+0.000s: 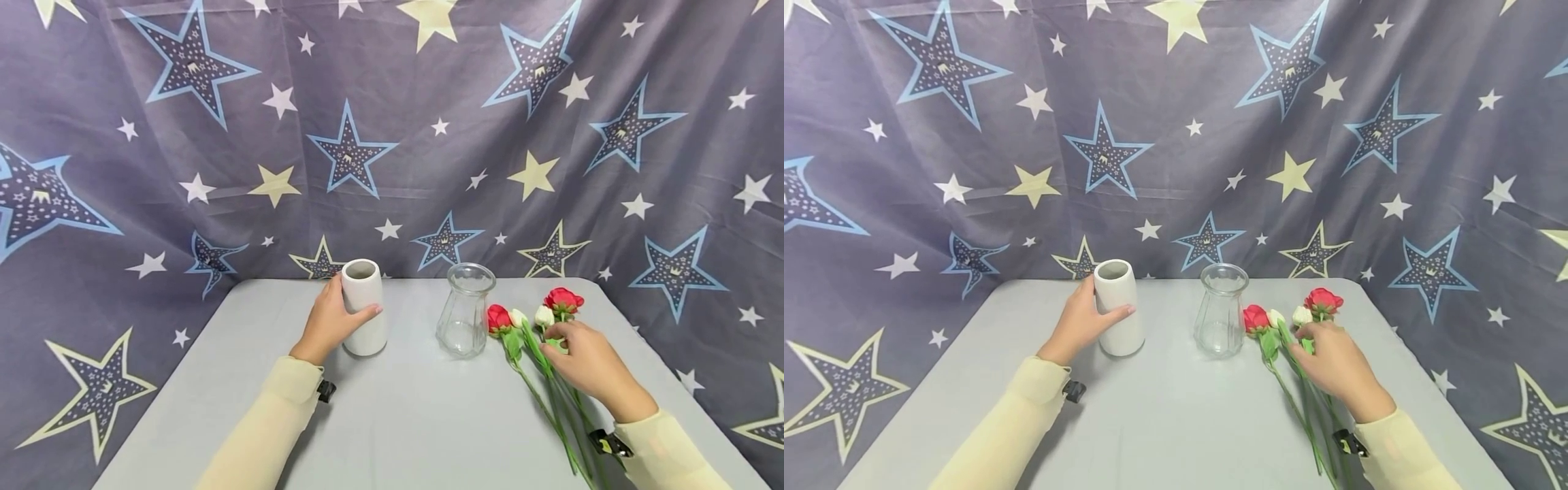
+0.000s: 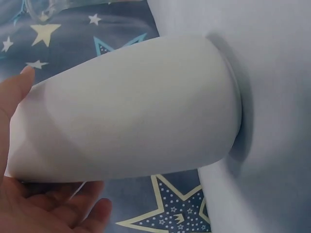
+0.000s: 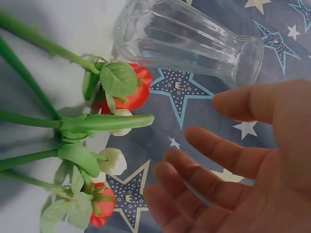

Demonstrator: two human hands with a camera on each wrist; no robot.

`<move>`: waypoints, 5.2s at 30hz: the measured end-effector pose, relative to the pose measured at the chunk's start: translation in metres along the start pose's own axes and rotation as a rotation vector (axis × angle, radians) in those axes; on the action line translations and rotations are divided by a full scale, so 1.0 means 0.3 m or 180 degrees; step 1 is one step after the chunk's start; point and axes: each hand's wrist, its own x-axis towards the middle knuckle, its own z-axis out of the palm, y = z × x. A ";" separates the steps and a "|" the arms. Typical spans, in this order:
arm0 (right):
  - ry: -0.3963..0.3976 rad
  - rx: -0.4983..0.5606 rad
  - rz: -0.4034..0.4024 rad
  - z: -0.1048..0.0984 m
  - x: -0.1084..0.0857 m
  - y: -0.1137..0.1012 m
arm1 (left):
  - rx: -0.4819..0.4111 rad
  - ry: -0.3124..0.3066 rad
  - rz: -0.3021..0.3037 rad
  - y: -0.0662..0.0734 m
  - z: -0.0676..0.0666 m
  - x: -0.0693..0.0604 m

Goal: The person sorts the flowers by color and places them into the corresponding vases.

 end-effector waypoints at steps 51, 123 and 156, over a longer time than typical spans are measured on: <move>-0.0927 -0.0199 0.0518 0.082 -0.110 0.089 | -0.0092 -0.0039 -0.0231 0.002 0.021 -0.018; -0.0180 -0.0202 0.0266 -0.052 -0.037 -0.010 | -0.0062 0.0005 -0.0224 -0.011 0.031 -0.023; 0.0678 0.0113 0.0079 -0.081 0.026 -0.154 | -0.0070 -0.0047 -0.0265 -0.003 0.032 -0.018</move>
